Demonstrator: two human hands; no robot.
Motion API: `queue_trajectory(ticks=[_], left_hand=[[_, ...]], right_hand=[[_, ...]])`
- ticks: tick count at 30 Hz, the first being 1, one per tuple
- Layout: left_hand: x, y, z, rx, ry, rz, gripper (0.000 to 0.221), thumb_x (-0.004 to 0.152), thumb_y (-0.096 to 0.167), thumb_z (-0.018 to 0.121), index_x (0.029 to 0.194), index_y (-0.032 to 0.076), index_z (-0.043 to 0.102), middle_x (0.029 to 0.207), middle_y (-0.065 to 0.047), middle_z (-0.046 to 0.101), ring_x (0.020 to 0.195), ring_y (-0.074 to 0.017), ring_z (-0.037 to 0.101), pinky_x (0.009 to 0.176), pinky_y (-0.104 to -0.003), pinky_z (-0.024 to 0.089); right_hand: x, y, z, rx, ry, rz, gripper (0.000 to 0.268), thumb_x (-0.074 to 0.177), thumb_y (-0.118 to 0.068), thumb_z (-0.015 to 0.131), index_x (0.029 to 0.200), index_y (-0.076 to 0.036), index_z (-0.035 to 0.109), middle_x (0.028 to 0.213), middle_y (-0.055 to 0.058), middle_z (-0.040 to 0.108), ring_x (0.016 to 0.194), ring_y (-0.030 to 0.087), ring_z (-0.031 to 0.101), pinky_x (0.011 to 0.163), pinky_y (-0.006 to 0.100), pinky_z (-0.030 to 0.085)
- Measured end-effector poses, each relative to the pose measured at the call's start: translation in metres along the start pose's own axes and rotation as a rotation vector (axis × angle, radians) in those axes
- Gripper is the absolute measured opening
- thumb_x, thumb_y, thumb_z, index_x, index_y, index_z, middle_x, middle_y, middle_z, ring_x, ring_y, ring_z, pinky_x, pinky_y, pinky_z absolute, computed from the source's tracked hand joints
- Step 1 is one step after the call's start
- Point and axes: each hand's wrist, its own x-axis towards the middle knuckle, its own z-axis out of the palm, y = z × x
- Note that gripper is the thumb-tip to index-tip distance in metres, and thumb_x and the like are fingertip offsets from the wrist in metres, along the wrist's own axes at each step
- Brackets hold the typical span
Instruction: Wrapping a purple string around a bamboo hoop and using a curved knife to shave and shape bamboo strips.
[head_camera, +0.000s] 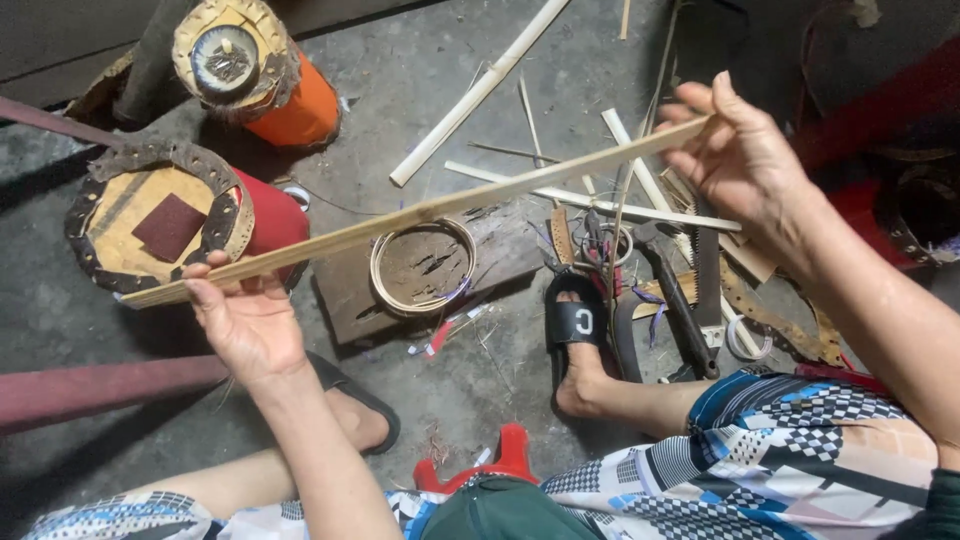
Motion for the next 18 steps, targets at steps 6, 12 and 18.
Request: queue_trajectory(ticks=[6,12,18], left_hand=[[-0.018,-0.005,0.052,-0.035,-0.093,-0.052,0.032,0.098,0.046,0.058,0.104,0.017,0.068,0.079,0.003,0.058,0.094,-0.0168,0.068,0.12,-0.048,0.051],[-0.051,-0.051,0.086,0.463,-0.322,-0.083,0.046,0.105,0.056,0.035,0.103,0.014,0.052,0.062,0.006,0.043,0.049,-0.006,0.041,0.043,-0.023,0.039],[-0.042,-0.018,0.083,0.241,0.079,0.234,0.049,0.085,0.065,0.049,0.066,0.02,0.045,0.05,0.013,0.031,0.043,-0.0009,0.026,0.042,-0.019,0.017]], right_hand=[[0.008,0.001,0.001,0.218,-0.101,-0.11,0.022,0.099,-0.009,0.057,0.08,-0.017,0.049,0.062,-0.003,0.042,0.059,0.01,0.043,0.064,0.025,0.044],[-0.015,0.001,0.045,-0.731,-0.257,-0.534,0.008,0.116,-0.012,0.035,0.116,-0.008,0.041,0.067,-0.004,0.039,0.044,0.008,0.035,0.035,0.025,0.036],[0.002,0.009,0.019,0.11,0.112,-0.153,0.032,0.095,-0.027,0.075,0.12,-0.02,0.056,0.076,-0.001,0.053,0.064,0.008,0.053,0.068,0.026,0.052]])
